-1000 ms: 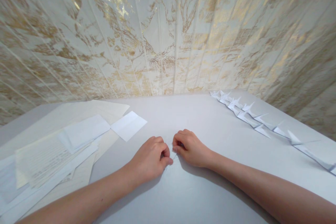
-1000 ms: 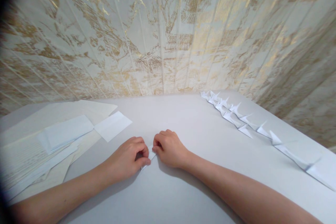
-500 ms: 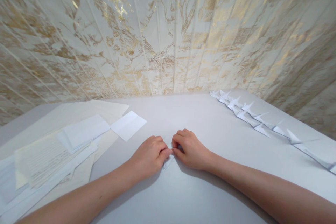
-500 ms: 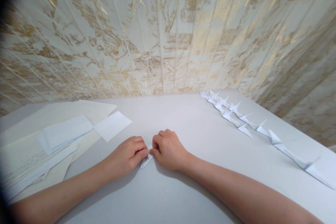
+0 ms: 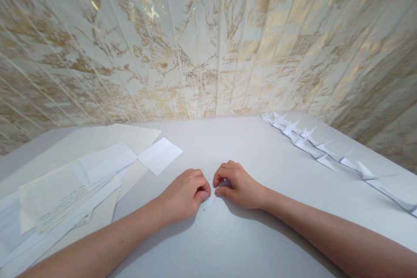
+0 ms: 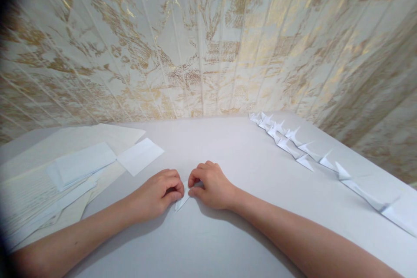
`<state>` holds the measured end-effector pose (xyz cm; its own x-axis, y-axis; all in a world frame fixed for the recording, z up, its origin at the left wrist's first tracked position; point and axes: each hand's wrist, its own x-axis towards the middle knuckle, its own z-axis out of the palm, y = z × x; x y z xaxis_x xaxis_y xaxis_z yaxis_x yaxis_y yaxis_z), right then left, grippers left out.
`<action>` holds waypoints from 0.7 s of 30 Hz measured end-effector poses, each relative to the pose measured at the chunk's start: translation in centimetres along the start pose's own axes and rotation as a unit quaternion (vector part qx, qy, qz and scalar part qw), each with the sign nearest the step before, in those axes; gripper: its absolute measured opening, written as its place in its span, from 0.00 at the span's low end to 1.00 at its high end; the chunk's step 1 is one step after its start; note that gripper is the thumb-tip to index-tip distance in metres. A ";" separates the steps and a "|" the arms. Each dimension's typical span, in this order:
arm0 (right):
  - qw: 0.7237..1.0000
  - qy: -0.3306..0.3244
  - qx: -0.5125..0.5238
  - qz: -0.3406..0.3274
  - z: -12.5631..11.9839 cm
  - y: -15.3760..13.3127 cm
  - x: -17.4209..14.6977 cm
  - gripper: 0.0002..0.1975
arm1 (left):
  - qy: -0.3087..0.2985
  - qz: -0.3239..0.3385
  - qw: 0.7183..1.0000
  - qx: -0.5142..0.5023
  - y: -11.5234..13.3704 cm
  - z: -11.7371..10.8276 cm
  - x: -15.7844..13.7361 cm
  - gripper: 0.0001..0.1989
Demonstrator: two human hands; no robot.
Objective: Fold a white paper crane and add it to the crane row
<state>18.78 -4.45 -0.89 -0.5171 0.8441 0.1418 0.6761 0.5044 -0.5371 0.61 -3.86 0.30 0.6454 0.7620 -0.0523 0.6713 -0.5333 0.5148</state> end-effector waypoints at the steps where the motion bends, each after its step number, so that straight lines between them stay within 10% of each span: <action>1: 1.000 -0.005 0.009 -0.003 -0.1 0.0 0.0 0.05 | -0.005 0.001 1.000 -0.002 0.0 -0.1 0.0 0.08; 21: 0.999 -0.022 0.003 0.050 -0.3 -0.8 0.4 0.02 | 0.006 -0.046 0.999 0.025 1.1 0.0 0.0 0.07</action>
<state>18.19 -4.51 -0.18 -0.4708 0.8808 0.0505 0.7220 0.4175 -0.5517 1.33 -4.42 0.86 0.5751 0.8135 -0.0870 0.7457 -0.4775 0.4647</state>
